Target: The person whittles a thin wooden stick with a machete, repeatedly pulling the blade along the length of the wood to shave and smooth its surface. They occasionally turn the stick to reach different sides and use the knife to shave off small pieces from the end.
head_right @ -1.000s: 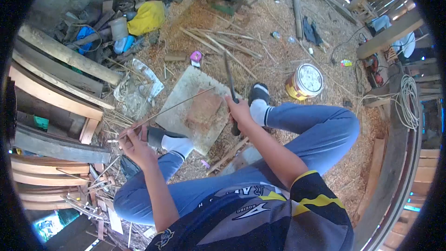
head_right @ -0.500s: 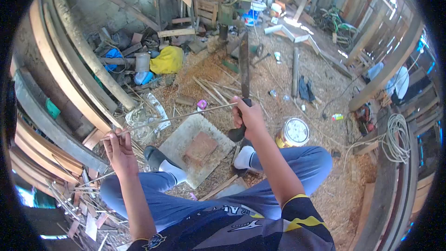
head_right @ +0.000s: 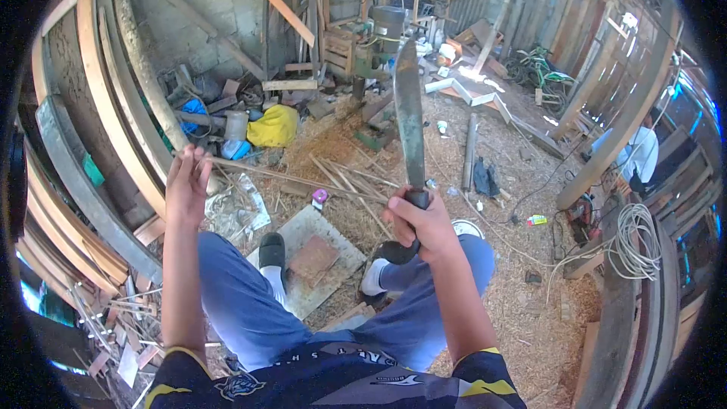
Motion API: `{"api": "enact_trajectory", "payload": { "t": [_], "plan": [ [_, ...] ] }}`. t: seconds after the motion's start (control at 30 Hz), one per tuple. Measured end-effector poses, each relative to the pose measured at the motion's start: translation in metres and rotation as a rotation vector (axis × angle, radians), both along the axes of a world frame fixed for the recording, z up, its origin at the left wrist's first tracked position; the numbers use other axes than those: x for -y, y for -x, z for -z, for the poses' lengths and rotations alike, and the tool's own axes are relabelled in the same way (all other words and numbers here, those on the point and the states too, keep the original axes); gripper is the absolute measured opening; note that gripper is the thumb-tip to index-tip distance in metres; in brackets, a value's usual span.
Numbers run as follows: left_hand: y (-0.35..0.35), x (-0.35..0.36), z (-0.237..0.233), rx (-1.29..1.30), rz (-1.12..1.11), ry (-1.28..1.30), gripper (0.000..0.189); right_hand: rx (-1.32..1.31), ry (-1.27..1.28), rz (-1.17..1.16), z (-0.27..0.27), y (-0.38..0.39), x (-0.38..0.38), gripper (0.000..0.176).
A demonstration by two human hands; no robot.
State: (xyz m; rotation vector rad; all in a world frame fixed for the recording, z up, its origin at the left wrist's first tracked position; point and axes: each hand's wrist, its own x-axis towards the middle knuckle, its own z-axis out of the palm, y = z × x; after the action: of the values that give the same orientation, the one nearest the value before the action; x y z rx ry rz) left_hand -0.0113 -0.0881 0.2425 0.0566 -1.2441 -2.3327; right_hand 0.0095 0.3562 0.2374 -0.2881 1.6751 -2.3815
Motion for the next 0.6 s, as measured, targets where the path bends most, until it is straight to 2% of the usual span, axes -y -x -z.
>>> {"api": "enact_trajectory", "payload": {
  "t": [0.07, 0.17, 0.27, 0.33, 0.43, 0.5, 0.6],
  "plan": [
    [0.030, -0.006, -0.027, 0.005, 0.035, 0.097, 0.024, 0.028, -0.040, 0.024, -0.009, -0.004, -0.001, 0.015],
    [0.081, -0.018, -0.075, -0.086, 0.192, 0.090, 0.029, 0.057, -0.115, 0.078, -0.013, -0.008, 0.008, 0.016],
    [0.104, -0.051, -0.113, -0.243, 0.257, 0.088, 0.038, 0.086, -0.008, 0.211, -0.007, -0.011, 0.039, 0.015],
    [0.111, -0.077, -0.103, -0.287, 0.257, 0.094, 0.040, 0.097, 0.189, 0.270, 0.001, -0.007, 0.055, 0.012],
    [0.097, -0.123, -0.044, -0.078, 0.217, 0.332, 0.045, 0.043, 0.294, 0.338, 0.003, 0.003, 0.063, 0.011],
    [0.072, -0.145, -0.021, 0.043, 0.406, 0.373, 0.047, 0.035, 0.308, 0.389, 0.000, 0.007, 0.071, 0.009],
    [0.063, -0.157, 0.000, -0.045, 0.568, 0.483, 0.045, 0.012, 0.283, 0.441, 0.005, 0.009, 0.086, 0.009]
  ]
}}
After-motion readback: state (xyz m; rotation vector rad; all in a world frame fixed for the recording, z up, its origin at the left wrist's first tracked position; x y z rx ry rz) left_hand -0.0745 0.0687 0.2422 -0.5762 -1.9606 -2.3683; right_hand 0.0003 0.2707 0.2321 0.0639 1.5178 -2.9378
